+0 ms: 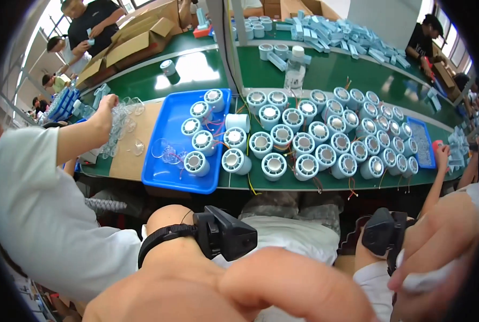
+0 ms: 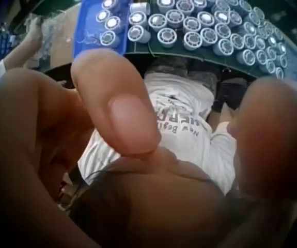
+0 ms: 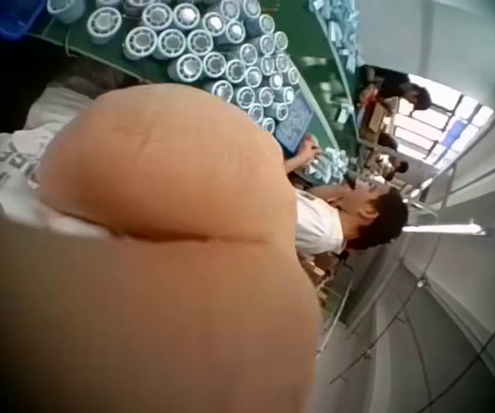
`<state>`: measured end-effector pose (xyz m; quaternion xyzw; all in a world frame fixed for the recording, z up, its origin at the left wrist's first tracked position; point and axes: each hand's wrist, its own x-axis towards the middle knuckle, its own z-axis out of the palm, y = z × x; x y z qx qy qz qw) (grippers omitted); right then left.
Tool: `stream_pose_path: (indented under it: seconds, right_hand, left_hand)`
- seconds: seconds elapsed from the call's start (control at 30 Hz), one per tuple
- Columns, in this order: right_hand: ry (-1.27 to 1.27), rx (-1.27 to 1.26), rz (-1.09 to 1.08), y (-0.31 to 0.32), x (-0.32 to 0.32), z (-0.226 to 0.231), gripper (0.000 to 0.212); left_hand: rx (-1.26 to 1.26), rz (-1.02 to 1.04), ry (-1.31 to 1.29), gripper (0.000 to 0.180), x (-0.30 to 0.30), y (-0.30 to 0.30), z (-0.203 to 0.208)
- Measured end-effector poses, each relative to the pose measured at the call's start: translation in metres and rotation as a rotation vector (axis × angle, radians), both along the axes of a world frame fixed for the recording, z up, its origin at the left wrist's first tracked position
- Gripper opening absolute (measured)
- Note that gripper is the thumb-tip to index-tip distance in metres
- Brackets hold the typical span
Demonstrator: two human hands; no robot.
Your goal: The person picks up a fan motor by hand, wipes its casing and top with a cloth, and places it back on the table. They repeat this process for several other motors, occasionally wiping the wires as well.
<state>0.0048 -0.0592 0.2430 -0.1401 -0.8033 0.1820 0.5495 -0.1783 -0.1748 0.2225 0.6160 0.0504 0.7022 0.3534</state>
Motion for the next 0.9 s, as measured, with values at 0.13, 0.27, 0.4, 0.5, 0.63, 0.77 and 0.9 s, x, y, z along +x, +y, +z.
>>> stream_pose_path:
  seconds: [0.13,0.27,0.4,0.5,0.63,0.77,0.9]
  right_hand:
    - [-0.030,-0.030,-0.042,-0.010,-0.006,0.008,0.014]
    - [-0.177,-0.017,-0.063,-0.011,0.010,0.027,0.013]
    - [-0.311,-0.027,-0.130,-0.022,0.019,0.039,0.012]
    - [-0.382,-0.037,-0.161,-0.027,0.019,0.048,0.012]
    - [-0.454,-0.053,-0.194,-0.037,0.021,0.056,0.012]
    - [-0.511,-0.062,-0.277,-0.044,0.030,0.056,0.011]
    - [-0.542,-0.057,-0.337,-0.051,0.035,0.063,0.011]
  left_hand:
    - [-0.057,0.043,-0.044,0.028,-0.013,0.007,0.020]
    - [-0.078,0.104,-0.209,0.026,-0.002,0.016,0.029]
    - [-0.128,0.118,-0.357,0.024,0.008,0.015,0.032]
    - [-0.168,0.146,-0.439,0.023,0.014,0.023,0.041]
    - [-0.223,0.195,-0.526,0.023,0.013,0.008,0.052]
    - [-0.268,0.195,-0.596,0.023,0.030,-0.015,0.052]
    - [-0.294,0.218,-0.647,0.023,0.041,-0.041,0.061]
